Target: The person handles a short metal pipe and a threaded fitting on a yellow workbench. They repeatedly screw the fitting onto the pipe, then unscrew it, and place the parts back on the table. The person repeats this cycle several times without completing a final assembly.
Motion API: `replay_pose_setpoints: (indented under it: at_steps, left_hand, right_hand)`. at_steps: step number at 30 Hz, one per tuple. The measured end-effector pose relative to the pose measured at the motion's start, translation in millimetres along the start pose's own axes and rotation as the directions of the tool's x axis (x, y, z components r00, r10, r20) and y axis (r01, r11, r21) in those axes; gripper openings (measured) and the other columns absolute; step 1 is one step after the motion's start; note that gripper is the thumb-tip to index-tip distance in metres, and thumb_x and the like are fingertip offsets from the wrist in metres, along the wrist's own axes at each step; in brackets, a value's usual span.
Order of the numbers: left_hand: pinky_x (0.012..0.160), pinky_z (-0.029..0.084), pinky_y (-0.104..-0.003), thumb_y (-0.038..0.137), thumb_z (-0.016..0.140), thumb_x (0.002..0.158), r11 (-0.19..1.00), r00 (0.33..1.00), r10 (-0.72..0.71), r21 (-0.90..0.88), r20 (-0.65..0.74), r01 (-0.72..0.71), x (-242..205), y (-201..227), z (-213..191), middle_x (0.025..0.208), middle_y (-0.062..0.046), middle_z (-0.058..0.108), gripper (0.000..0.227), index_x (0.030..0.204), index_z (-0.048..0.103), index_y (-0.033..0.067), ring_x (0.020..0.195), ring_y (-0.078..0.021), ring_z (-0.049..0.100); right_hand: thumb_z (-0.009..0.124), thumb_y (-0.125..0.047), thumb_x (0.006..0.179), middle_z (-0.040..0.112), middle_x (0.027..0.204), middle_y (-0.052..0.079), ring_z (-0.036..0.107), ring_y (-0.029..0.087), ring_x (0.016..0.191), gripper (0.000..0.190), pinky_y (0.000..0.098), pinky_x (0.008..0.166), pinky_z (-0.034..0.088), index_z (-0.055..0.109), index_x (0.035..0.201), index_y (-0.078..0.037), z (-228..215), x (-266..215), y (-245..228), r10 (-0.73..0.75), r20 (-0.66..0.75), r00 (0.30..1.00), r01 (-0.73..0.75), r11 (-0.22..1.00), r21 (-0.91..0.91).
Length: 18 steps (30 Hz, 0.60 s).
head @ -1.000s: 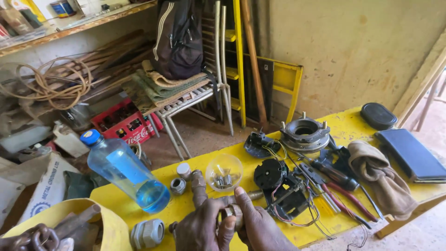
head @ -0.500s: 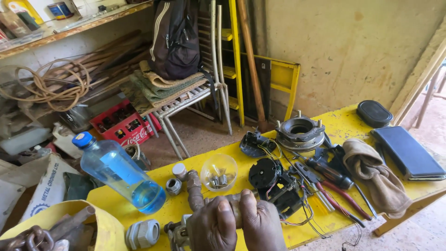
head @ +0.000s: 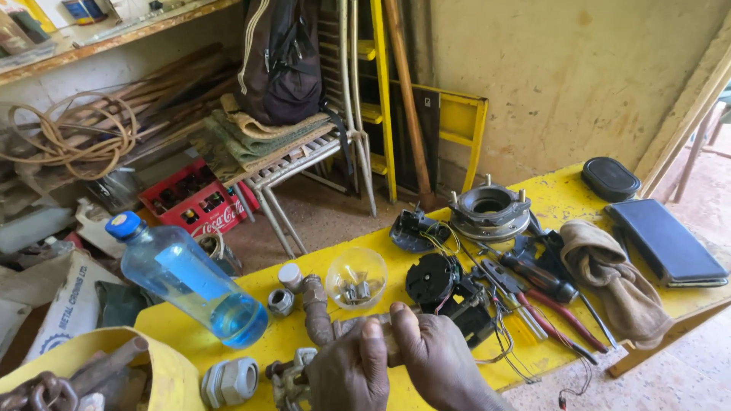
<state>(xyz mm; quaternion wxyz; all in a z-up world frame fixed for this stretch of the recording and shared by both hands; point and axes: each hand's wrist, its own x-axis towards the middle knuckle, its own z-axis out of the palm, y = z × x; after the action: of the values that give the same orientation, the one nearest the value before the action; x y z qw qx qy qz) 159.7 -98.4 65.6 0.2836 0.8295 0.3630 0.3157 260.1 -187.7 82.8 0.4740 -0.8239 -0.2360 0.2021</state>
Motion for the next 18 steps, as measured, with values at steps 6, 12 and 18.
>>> replay_pose_setpoints:
  at_steps: [6,12,18]
  left_hand:
    - [0.040,0.049,-0.048,0.058,0.035,0.105,0.879,0.877,0.478,0.031,-0.050,-0.477,-14,-15,-16,0.064,-0.004,0.067,0.052,0.084,0.062,0.0183,0.049,-0.0311,0.067]
    - [0.077,0.047,-0.041,0.049,0.047,0.107,0.731,0.733,0.679,0.132,-0.043,-0.670,1,-34,-67,0.094,0.001,0.073,0.039,0.107,0.071,0.0174,0.082,-0.0248,0.067]
    - [0.106,0.033,-0.059,0.066,0.098,0.066,0.712,0.852,0.356,0.479,0.383,-0.513,-3,-89,-58,0.146,-0.001,0.061,0.104,0.148,0.054,0.0200,0.134,-0.0280,0.051]
  right_hand:
    - [0.040,-0.052,0.103,0.072,0.062,0.004,0.068,0.017,0.066,0.068,0.0353,0.072,0.052,0.060,0.055,-0.009,-23,-20,-16,0.123,0.207,0.971,-0.114,0.992,-0.053]
    - [0.043,-0.058,0.106,0.049,0.055,0.007,0.044,0.022,0.054,0.069,0.0424,0.058,0.033,0.048,0.056,-0.012,-32,-20,-10,0.115,0.182,0.977,-0.106,0.993,-0.058]
    - [0.046,-0.059,0.104,0.062,0.062,0.013,0.057,0.026,0.065,0.070,0.0424,0.068,0.044,0.054,0.060,-0.005,-33,-13,-8,0.115,0.078,0.990,-0.110,0.991,-0.074]
